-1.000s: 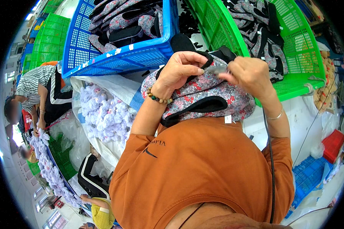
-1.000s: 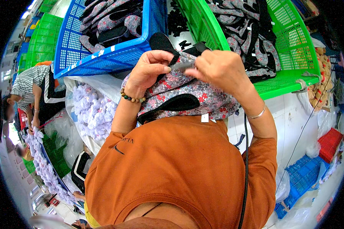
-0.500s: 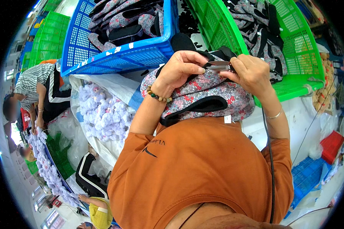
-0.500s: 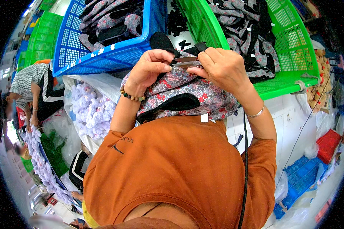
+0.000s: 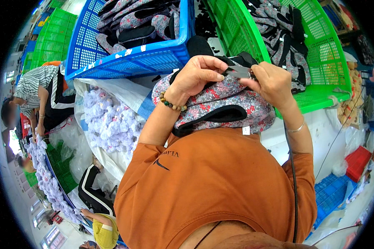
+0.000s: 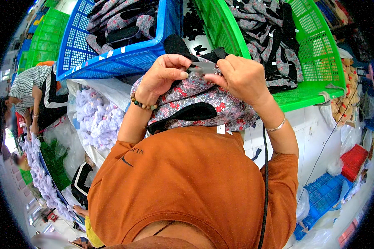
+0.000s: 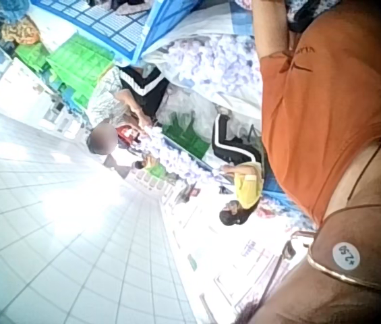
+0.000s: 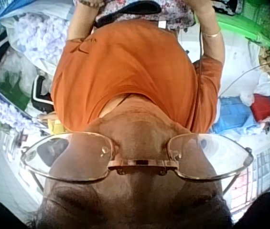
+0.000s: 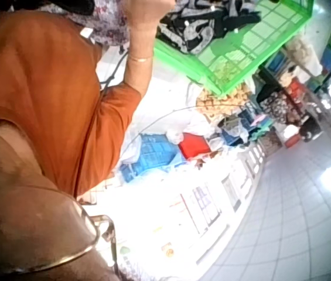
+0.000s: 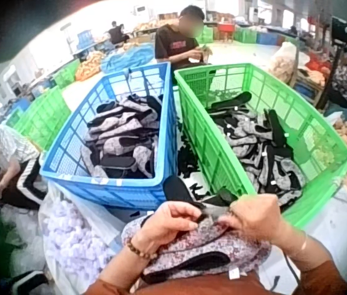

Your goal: The person uses a pair of scissors to trim excess fabric and loose threads from the edges of floral-patterned slip-on shoes. They handle the shoes one at a time, rotating them to access different sides, and place the finished shoes into a blue basket.

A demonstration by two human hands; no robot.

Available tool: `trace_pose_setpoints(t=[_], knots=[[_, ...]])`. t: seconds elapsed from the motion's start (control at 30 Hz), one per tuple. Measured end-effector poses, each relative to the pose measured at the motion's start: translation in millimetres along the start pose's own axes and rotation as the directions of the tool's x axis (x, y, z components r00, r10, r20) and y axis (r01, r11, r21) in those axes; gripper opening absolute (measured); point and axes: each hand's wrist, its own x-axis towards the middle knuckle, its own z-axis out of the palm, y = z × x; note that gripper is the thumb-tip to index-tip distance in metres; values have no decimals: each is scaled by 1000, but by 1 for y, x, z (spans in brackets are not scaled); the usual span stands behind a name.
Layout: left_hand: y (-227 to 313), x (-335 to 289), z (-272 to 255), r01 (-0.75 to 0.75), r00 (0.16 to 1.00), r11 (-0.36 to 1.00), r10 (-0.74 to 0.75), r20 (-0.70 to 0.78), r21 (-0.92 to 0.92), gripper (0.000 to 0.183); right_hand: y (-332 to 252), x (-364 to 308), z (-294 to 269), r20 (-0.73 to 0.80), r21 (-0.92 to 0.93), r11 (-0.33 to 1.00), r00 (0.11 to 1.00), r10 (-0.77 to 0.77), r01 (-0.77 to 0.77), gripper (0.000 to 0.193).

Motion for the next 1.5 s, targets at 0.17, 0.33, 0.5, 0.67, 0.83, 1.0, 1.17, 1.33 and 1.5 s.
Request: trace_pose_setpoints(t=[0.17, 0.33, 0.5, 0.67, 0.83, 1.0, 1.17, 1.33, 1.5], knots=[[-1, -4, 6, -25, 999, 998, 27, -30, 50, 25, 17, -2, 0, -13, -54, 954, 955, 295, -295, 38], [1, -7, 11, -46, 997, 996, 51, -61, 79, 25, 2, 8, -4, 101, 330, 845, 906, 411, -420, 31], [1, -11, 14, -74, 994, 992, 82, -69, 103, 25, -7, 19, -7, 260, 591, 704, 919, 297, -395, 19], [0, -15, 15, -93, 992, 988, 103, -79, 122, 26, 8, 10, -4, 306, 616, 650, 896, 323, -445, 18], [-1, -17, 15, -101, 992, 989, 108, -65, 105, 26, 26, 0, -3, 172, 470, 702, 836, 521, -535, 15], [-3, -19, 14, -130, 990, 983, 136, -34, 132, 24, 7, -4, -6, 322, 513, 752, 905, 279, -414, 16], [-2, -21, 20, -129, 987, 973, 144, -66, 192, 18, -6, 6, -13, 322, 403, 688, 797, 510, -603, 28], [-3, -24, 44, -184, 951, 805, 291, -105, 564, 9, -33, 23, -10, 443, 300, 720, 760, 475, -625, 55], [-1, -35, 42, -121, 898, 309, 438, -29, 943, 16, -20, 11, 15, 456, 440, 683, 800, 390, -583, 30]])
